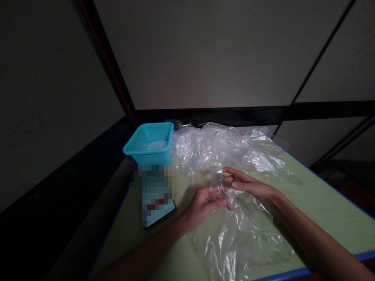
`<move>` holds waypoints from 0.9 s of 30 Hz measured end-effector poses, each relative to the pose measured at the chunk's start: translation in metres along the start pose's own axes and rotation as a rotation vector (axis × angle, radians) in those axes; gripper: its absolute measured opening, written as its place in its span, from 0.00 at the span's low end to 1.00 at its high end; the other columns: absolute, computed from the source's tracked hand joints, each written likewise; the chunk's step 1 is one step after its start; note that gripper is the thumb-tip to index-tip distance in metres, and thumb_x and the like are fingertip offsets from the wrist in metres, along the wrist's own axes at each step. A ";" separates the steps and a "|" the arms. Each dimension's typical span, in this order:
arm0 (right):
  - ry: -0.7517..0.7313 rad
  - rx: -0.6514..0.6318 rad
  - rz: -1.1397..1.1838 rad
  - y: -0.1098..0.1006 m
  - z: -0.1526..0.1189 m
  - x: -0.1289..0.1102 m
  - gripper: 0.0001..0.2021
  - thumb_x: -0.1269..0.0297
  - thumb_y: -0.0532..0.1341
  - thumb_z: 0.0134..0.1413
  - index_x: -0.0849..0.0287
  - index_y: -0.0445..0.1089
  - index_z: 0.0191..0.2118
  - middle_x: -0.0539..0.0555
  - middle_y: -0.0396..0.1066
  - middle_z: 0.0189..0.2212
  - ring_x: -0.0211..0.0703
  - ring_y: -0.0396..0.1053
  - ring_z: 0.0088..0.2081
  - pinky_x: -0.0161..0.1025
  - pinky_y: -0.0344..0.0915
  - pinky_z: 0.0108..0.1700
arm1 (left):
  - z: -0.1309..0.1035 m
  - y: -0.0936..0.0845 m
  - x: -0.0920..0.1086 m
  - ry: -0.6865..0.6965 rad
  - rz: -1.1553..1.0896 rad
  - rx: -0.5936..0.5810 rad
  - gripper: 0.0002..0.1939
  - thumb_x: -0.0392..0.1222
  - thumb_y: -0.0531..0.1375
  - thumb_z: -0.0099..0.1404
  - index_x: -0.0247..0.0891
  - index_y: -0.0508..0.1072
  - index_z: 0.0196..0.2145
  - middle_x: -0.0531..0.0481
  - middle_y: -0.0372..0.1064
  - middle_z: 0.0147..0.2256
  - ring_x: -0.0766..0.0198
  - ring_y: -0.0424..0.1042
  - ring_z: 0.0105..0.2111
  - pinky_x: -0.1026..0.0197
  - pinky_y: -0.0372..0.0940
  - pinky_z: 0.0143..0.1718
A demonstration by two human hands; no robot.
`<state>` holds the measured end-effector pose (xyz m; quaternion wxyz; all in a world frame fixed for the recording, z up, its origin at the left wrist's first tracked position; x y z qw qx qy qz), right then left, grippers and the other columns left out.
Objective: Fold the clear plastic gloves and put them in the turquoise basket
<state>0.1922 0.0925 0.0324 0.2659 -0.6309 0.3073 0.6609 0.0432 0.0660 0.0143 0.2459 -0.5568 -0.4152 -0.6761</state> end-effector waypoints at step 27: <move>-0.063 0.016 0.281 0.000 0.004 0.008 0.23 0.70 0.68 0.35 0.58 0.67 0.43 0.44 0.63 0.23 0.30 0.59 0.22 0.28 0.55 0.24 | 0.001 -0.001 -0.005 -0.012 -0.026 0.020 0.11 0.44 0.68 0.48 0.36 0.72 0.25 0.53 0.70 0.22 0.64 0.72 0.23 0.62 0.63 0.30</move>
Point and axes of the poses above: each hand's wrist, its own z-axis towards the middle knuckle, its own y-axis out of the palm, x = y × z, the point moved 3 cm from there along z, towards the middle knuckle
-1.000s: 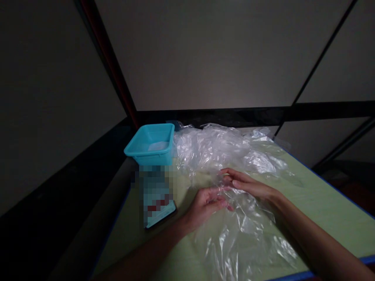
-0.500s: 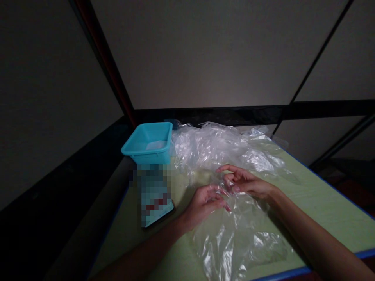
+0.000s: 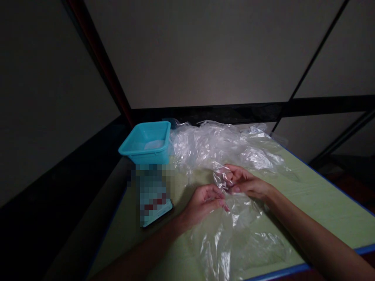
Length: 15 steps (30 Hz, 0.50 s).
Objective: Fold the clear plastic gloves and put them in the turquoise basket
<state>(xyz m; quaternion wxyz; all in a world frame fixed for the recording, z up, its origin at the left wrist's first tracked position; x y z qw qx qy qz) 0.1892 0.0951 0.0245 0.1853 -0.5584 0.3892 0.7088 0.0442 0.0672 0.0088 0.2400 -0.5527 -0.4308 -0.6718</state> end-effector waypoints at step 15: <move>-0.172 0.276 -0.060 -0.022 -0.008 -0.032 0.19 0.73 0.65 0.36 0.54 0.65 0.39 0.39 0.50 0.19 0.25 0.43 0.14 0.27 0.44 0.15 | 0.001 -0.003 0.007 0.006 0.223 0.077 0.12 0.47 0.63 0.50 0.36 0.67 0.26 0.51 0.69 0.18 0.65 0.67 0.19 0.66 0.57 0.23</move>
Point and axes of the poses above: each hand's wrist, its own z-axis towards the middle knuckle, its own y-axis out of the palm, x = y × z, the point moved 3 cm from there along z, towards the middle knuckle
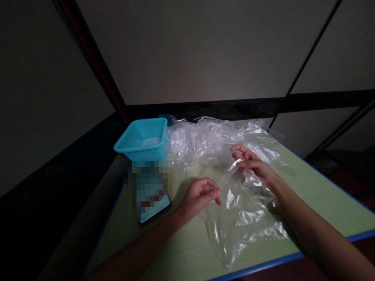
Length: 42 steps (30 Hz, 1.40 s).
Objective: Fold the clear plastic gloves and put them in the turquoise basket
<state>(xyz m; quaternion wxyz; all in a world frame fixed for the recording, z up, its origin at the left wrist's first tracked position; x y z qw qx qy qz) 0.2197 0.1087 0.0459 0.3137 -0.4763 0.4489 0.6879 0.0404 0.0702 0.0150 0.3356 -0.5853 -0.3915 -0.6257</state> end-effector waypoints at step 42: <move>-0.293 -0.107 -1.692 -0.001 -0.007 -0.006 0.10 0.72 0.50 0.56 0.62 0.68 0.37 0.58 0.69 0.31 0.45 0.67 0.32 0.37 0.59 0.34 | -0.046 0.040 0.005 0.554 1.240 -0.064 0.08 0.37 0.53 0.61 0.36 0.71 0.35 0.47 0.71 0.37 0.60 0.69 0.39 0.57 0.65 0.43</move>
Point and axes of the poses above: each hand's wrist, its own z-axis towards the middle knuckle, its own y-axis out of the palm, x = y × z, the point moved 3 cm from there along z, towards the middle knuckle
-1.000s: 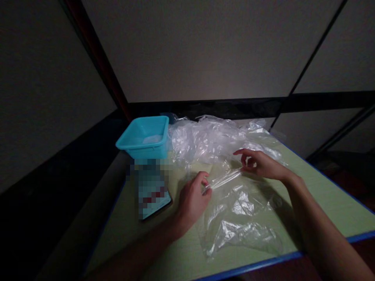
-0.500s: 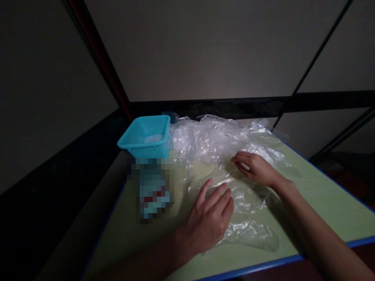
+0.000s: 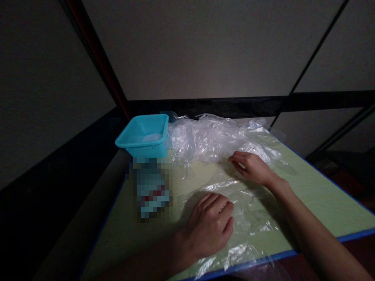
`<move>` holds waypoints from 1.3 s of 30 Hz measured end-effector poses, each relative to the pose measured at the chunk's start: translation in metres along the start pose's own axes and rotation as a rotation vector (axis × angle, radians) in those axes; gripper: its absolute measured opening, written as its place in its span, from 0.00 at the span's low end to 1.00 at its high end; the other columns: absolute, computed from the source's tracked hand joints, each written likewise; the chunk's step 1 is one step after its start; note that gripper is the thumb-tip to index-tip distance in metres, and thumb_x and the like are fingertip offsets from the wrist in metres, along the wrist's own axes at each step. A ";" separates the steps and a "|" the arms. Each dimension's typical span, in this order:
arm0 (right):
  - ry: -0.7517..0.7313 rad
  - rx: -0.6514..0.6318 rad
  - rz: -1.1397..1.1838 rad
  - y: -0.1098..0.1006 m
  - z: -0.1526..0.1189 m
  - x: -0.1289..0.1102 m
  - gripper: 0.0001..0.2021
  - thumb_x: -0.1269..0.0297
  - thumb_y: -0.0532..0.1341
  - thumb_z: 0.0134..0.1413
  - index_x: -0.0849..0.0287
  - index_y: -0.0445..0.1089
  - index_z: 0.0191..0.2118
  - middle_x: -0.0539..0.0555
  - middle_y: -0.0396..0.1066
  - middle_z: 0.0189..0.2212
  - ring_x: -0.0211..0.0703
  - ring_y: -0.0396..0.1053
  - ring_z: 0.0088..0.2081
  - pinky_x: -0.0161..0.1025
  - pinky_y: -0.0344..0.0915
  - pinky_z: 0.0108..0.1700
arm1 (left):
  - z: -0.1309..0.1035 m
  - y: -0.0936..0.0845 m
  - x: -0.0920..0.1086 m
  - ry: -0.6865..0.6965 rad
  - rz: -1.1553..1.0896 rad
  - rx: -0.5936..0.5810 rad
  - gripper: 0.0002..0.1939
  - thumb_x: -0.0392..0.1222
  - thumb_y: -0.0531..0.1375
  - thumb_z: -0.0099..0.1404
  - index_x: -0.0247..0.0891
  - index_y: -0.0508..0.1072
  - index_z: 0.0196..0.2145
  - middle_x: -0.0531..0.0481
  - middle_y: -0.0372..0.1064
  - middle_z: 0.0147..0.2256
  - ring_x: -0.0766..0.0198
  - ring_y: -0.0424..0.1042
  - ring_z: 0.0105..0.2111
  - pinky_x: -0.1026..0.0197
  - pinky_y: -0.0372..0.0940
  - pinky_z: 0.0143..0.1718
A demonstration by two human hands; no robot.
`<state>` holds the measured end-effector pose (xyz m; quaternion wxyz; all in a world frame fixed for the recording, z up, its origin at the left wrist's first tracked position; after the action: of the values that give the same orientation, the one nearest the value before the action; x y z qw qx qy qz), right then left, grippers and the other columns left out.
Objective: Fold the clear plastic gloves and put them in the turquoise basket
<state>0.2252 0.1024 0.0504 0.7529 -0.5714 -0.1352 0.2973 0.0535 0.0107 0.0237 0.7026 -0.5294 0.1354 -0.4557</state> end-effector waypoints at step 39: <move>-0.145 -0.308 0.114 0.036 -0.035 0.018 0.30 0.51 0.44 0.62 0.54 0.33 0.64 0.55 0.37 0.64 0.48 0.36 0.64 0.56 0.44 0.59 | 0.018 0.000 -0.001 -0.107 0.083 -0.226 0.35 0.51 0.49 0.64 0.27 0.46 0.61 0.36 0.35 0.63 0.53 0.35 0.62 0.51 0.45 0.60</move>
<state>0.2476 0.0920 0.0030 0.6266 -0.6639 -0.2004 0.3556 0.0648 0.0223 0.0306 0.6628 -0.6227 0.1701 -0.3794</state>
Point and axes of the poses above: each hand's wrist, its own z-axis towards the middle knuckle, its own y-axis out of the palm, x = y × z, the point moved 3 cm from there along z, towards the middle knuckle
